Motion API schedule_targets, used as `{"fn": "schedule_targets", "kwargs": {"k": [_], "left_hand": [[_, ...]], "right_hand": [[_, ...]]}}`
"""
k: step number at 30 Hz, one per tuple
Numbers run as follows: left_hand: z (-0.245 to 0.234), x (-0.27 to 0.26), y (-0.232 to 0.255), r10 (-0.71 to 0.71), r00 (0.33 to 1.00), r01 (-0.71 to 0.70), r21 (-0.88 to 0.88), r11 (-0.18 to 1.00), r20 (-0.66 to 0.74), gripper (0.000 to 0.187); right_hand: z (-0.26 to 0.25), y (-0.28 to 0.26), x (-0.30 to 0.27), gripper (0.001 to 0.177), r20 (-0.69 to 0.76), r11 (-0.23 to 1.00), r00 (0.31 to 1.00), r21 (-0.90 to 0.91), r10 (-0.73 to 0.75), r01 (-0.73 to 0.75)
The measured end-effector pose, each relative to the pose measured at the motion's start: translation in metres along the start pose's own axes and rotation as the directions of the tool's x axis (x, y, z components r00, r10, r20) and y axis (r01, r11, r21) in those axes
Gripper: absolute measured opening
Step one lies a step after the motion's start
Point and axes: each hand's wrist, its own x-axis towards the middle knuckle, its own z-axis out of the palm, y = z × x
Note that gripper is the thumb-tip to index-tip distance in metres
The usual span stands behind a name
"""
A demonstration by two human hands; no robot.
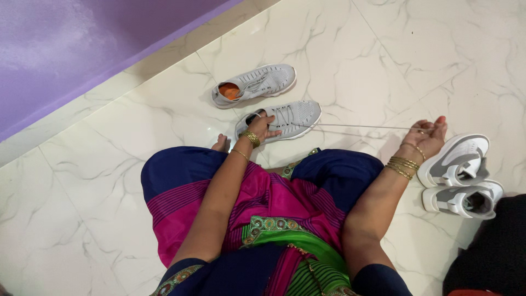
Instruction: The person sits on the floor and re-laces a pair of white sneakers. They thread the laces through the eyelets of one shoe, then the other, and tie the laces on both shoes.
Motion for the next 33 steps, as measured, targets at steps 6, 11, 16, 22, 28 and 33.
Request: {"fn": "schedule_targets", "kwargs": {"k": [6,11,16,22,28,33], "left_hand": [[0.010,-0.005,0.004,0.006,1.000,-0.003,-0.153,0.988,0.019,0.035],[0.017,-0.012,0.002,0.005,0.998,-0.004,-0.014,1.000,0.057,0.026],[0.014,-0.002,-0.006,0.003,0.999,-0.010,0.138,0.990,0.048,0.026],[0.023,-0.010,-0.002,0.056,0.997,-0.037,0.298,0.954,-0.054,0.030],[0.029,-0.017,0.004,0.122,0.990,-0.095,0.322,0.942,-0.064,0.036],[0.024,-0.014,0.003,0.128,0.990,-0.089,0.467,0.880,-0.053,0.040]], "right_hand": [[0.018,0.016,-0.022,0.024,-0.017,0.972,0.996,-0.219,0.087,-0.088],[0.059,0.091,-0.090,0.019,0.203,0.588,0.942,-0.809,0.267,0.008],[0.077,0.170,-0.171,0.016,0.523,0.191,0.599,-0.827,0.606,0.529],[0.083,0.204,-0.214,0.008,0.673,0.031,0.522,-0.628,0.524,0.778],[0.080,0.209,-0.216,0.006,0.714,0.023,0.518,-0.597,0.471,0.802],[0.078,0.209,-0.217,0.009,0.701,0.052,0.507,-0.610,0.501,0.791]]}}
